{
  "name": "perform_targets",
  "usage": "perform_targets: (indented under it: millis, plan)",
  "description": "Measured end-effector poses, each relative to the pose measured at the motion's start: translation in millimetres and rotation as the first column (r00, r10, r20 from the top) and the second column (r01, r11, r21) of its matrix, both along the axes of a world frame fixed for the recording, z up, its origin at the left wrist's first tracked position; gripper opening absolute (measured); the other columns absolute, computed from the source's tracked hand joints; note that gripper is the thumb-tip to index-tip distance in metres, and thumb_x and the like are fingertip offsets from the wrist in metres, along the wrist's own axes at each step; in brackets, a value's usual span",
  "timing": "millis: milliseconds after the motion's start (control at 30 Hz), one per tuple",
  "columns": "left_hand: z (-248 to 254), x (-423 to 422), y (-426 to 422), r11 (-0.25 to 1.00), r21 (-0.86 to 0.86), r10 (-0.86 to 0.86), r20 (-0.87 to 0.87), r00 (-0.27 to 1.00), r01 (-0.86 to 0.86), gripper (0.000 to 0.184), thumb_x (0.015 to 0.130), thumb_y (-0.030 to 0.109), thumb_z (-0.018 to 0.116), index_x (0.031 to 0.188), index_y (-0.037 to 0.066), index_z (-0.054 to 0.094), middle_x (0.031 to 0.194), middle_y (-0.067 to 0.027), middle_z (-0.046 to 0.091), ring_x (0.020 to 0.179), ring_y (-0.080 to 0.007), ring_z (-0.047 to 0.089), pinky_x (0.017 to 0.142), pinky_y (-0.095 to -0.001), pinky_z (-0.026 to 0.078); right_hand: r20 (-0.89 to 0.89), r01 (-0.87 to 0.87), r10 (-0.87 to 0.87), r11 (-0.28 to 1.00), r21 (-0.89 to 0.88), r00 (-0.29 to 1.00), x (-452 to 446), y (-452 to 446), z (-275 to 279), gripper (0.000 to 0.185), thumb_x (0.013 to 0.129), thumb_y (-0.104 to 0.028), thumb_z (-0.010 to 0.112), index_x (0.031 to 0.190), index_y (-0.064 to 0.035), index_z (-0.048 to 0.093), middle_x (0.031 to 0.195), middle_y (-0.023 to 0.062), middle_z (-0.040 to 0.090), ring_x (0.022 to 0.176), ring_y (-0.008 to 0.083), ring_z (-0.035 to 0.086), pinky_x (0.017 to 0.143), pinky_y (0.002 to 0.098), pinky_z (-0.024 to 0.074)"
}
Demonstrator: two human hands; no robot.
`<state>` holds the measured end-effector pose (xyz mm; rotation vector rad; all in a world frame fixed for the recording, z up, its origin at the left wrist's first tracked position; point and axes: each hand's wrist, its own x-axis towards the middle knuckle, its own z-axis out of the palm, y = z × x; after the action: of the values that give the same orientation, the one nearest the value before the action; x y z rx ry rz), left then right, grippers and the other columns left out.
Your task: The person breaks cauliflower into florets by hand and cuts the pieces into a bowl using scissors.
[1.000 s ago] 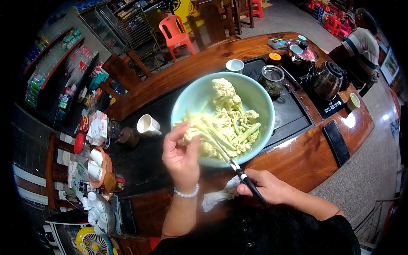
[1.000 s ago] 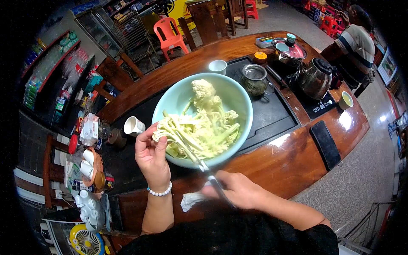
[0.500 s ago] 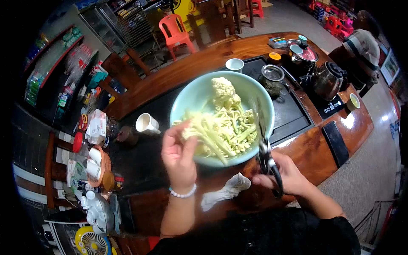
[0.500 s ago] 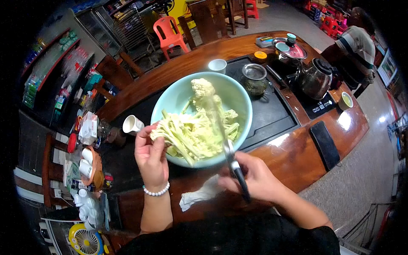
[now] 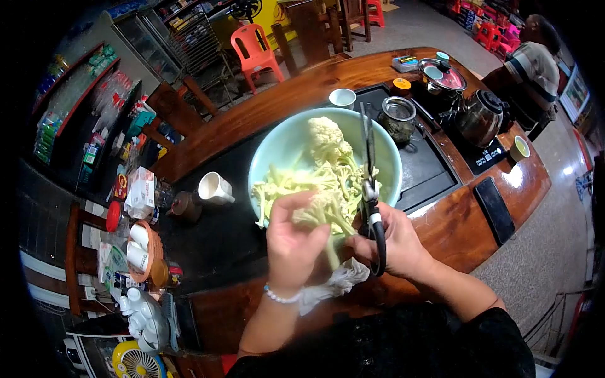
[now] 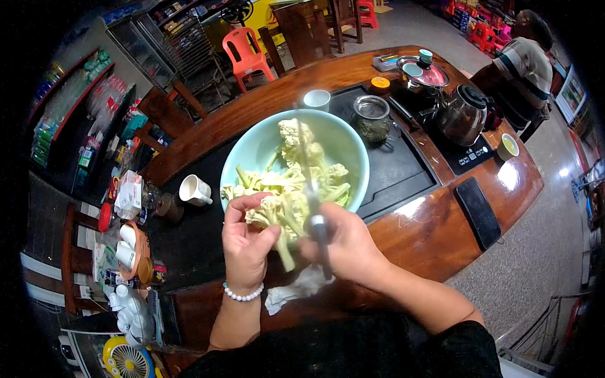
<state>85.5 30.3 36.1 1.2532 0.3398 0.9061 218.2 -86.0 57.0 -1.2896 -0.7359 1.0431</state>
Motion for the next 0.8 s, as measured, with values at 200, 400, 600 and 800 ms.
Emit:
perform_targets:
  millis: [200,400,600,800]
  plan:
    - [10,-15,23,0.923,0.331,0.239,-0.098,0.966,-0.195,0.039,0.069,-0.015,0.049,0.105,0.000,0.057,0.117,-0.0115,0.056,0.100,-0.0146,0.056,0.083,-0.0244,0.050,-0.004,0.106,-0.106,0.993,0.048,0.994,11,-4,-3,0.027,0.075,-0.018,0.074,0.091,-0.0027,0.058,0.077,-0.0014,0.057,0.068,0.0064,0.052,0.061,0.0213,0.0423]
    - [10,-24,30,0.964,-0.267,0.016,0.049,0.999,-0.002,0.023,0.081,-0.009,0.057,0.102,0.001,0.061,0.110,-0.0080,0.058,0.097,-0.0143,0.058,0.089,-0.0263,0.047,-0.083,0.110,-0.106,0.993,0.041,0.991,18,0,-18,0.026,0.077,-0.018,0.072,0.089,-0.0007,0.057,0.075,0.0037,0.060,0.070,0.0127,0.058,0.066,0.0244,0.0467]
    - [7,-10,17,0.983,-0.180,-0.053,-0.108,0.993,0.033,0.029,0.088,0.007,0.067,0.116,0.001,0.061,0.099,-0.0009,0.061,0.088,-0.0055,0.056,0.076,-0.0191,0.046,0.046,0.038,-0.041,0.998,0.050,0.998,6,2,8,0.027,0.075,-0.015,0.074,0.090,-0.0014,0.056,0.074,0.0007,0.057,0.069,0.0082,0.053,0.066,0.0234,0.0443]
    - [8,-10,18,0.975,-0.191,-0.149,-0.205,0.968,0.109,0.036,0.091,0.013,0.066,0.124,0.001,0.058,0.103,-0.0017,0.061,0.087,-0.0049,0.056,0.071,-0.0179,0.047,0.251,0.021,-0.057,0.989,0.145,0.966,3,1,-5,0.024,0.074,-0.005,0.072,0.091,-0.0032,0.055,0.082,-0.0011,0.057,0.074,0.0072,0.053,0.065,0.0232,0.0446]
